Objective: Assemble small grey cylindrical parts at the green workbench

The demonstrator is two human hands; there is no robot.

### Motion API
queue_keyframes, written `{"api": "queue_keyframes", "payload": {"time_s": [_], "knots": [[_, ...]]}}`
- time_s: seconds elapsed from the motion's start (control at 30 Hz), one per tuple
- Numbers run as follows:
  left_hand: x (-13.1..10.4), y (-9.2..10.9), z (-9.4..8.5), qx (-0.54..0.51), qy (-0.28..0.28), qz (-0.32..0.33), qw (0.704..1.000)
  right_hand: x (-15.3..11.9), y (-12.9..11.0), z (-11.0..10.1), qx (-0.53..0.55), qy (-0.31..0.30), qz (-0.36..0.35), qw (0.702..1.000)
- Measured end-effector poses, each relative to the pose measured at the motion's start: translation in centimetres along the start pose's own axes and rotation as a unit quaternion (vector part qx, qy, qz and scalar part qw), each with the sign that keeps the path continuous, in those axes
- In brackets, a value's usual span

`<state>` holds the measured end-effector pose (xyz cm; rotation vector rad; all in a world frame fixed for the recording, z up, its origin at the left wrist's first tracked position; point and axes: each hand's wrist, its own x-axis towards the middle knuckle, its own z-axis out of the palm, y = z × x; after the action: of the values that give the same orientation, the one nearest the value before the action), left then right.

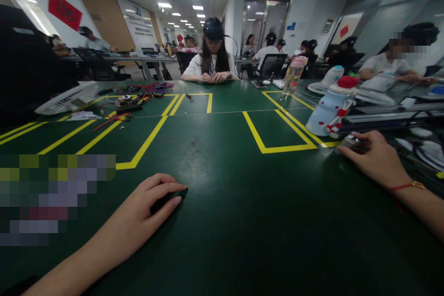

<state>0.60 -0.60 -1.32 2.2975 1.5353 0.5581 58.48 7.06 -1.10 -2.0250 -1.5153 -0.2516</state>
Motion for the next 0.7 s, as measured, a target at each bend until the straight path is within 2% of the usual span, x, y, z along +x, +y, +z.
{"api": "queue_keyframes", "payload": {"time_s": [0.13,0.23,0.3,0.4,0.43,0.5,0.57,0.63,0.7], "knots": [[0.1,0.4,-0.4,-0.024,-0.006,-0.025,0.999,-0.3,-0.3,-0.4,0.006,-0.004,-0.003,1.0],[0.2,0.2,-0.5,-0.048,0.011,-0.038,0.998,-0.6,-1.1,-0.6,0.018,0.012,-0.017,1.0],[0.3,0.1,-0.6,-0.06,0.031,-0.05,0.996,-1.5,-2.9,-0.5,0.037,0.022,-0.044,0.998],[0.4,0.0,-0.7,-0.064,0.05,-0.071,0.994,-4.5,-8.2,-0.4,0.125,-0.013,-0.137,0.983],[0.4,0.0,-0.7,-0.063,0.051,-0.075,0.994,-6.0,-10.5,-0.4,0.177,-0.044,-0.184,0.966],[0.4,0.0,-0.8,-0.06,0.048,-0.08,0.994,-8.9,-15.1,-0.4,0.285,-0.127,-0.294,0.904],[0.3,-0.1,-0.8,-0.057,0.048,-0.082,0.994,-11.5,-19.1,-0.3,0.343,-0.186,-0.363,0.846],[0.3,-0.2,-0.8,-0.056,0.05,-0.081,0.994,-13.3,-21.7,-0.2,0.38,-0.224,-0.39,0.809],[0.3,-0.3,-0.7,-0.056,0.048,-0.076,0.994,-14.2,-22.9,-0.1,0.401,-0.254,-0.39,0.789]]}}
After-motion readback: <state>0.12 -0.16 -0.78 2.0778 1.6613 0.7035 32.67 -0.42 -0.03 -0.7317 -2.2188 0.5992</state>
